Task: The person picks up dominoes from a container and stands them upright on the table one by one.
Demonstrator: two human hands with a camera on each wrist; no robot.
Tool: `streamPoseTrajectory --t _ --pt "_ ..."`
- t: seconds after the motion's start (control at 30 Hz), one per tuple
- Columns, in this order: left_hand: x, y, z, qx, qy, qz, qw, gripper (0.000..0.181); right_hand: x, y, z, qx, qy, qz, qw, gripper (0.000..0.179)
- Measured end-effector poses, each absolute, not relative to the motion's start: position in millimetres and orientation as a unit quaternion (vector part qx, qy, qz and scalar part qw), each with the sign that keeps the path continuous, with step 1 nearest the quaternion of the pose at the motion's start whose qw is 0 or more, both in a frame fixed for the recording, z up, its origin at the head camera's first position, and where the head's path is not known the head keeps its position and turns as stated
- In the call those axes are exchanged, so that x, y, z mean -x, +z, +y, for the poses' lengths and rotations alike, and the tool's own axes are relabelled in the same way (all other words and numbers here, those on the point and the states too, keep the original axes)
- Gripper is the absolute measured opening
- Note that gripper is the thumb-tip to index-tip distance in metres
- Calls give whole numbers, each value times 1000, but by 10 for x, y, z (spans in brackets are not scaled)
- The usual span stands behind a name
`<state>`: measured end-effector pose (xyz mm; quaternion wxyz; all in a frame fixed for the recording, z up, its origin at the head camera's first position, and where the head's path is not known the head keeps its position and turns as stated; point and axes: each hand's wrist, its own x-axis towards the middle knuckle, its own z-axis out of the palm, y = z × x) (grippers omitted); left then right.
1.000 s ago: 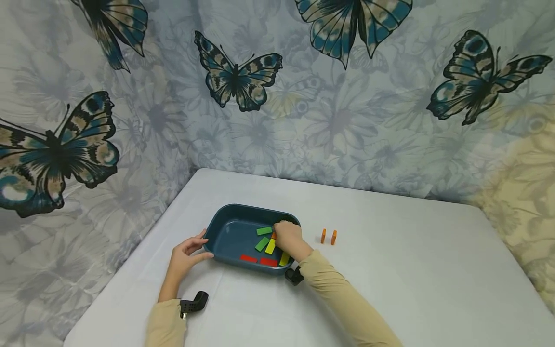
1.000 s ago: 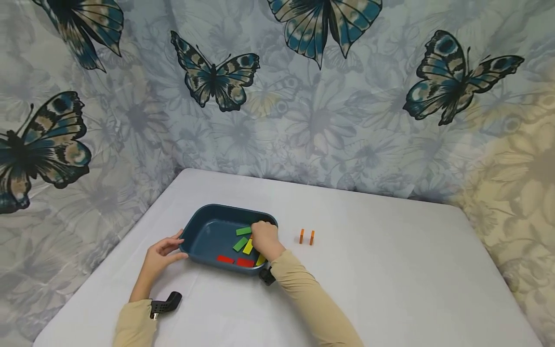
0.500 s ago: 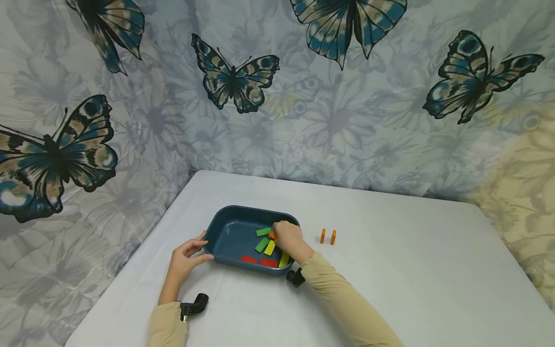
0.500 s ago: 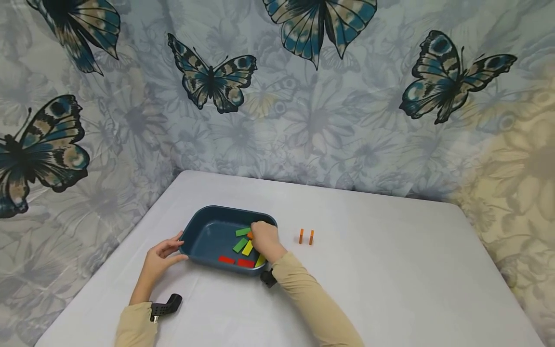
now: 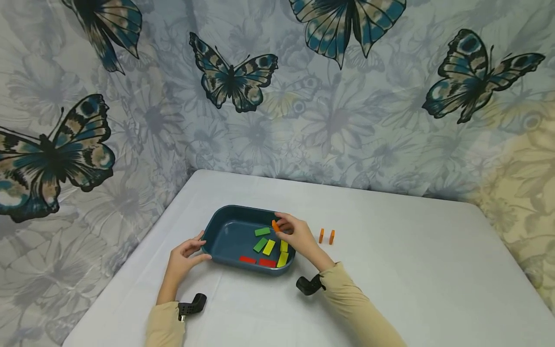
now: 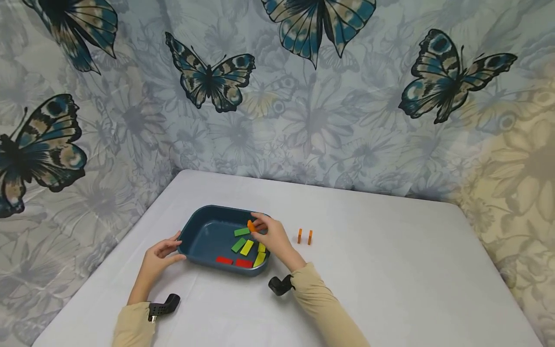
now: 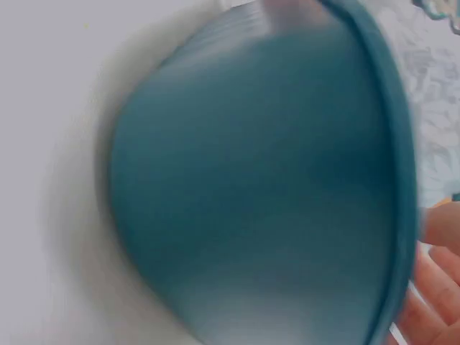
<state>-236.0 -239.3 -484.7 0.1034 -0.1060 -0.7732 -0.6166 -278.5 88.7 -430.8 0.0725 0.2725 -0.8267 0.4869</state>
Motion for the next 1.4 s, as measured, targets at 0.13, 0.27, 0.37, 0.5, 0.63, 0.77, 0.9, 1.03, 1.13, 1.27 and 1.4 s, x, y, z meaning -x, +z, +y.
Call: streamPoseTrajectory --t 0.13,0.27,0.37,0.5,0.63,0.77,0.9,1.03,1.13,1.27,1.4 --pt "2349 -4864 -2398 108 -621 -769 103 38 2642 -4151 995 -250 531 -805 80 41" --pt "2345 -4824 -2385 112 -624 -766 104 38 2480 -3921 1102 -234 551 -794 104 33" --pt "2321 -4728 -2344 115 -622 -767 107 38 2412 -3836 1209 -229 549 -795 123 31" --pt "2266 -4611 -2271 114 -622 -767 109 37 2370 -3821 1409 -225 537 -799 148 32" --pt "2305 -4724 -2285 113 -629 -761 114 37 2365 -3833 1670 -209 514 -814 172 31" --pt "2375 -4878 -2350 116 -627 -762 113 38 2450 -4016 1982 -170 502 -828 183 31" --pt "2379 -4868 -2375 117 -626 -762 115 38 2546 -4252 2198 -131 499 -835 194 32" --pt "2392 -4853 -2382 127 -630 -757 119 38 2583 -4399 2287 -98 489 -847 184 32" --pt "2398 -4850 -2367 131 -634 -754 115 38 2597 -4488 2339 -81 485 -856 160 31" --pt "2381 -4852 -2361 121 -636 -754 112 38 2612 -4573 2383 -62 494 -860 117 30" --pt "2359 -4850 -2371 116 -636 -755 111 39 2622 -4649 2398 -50 504 -857 88 29"
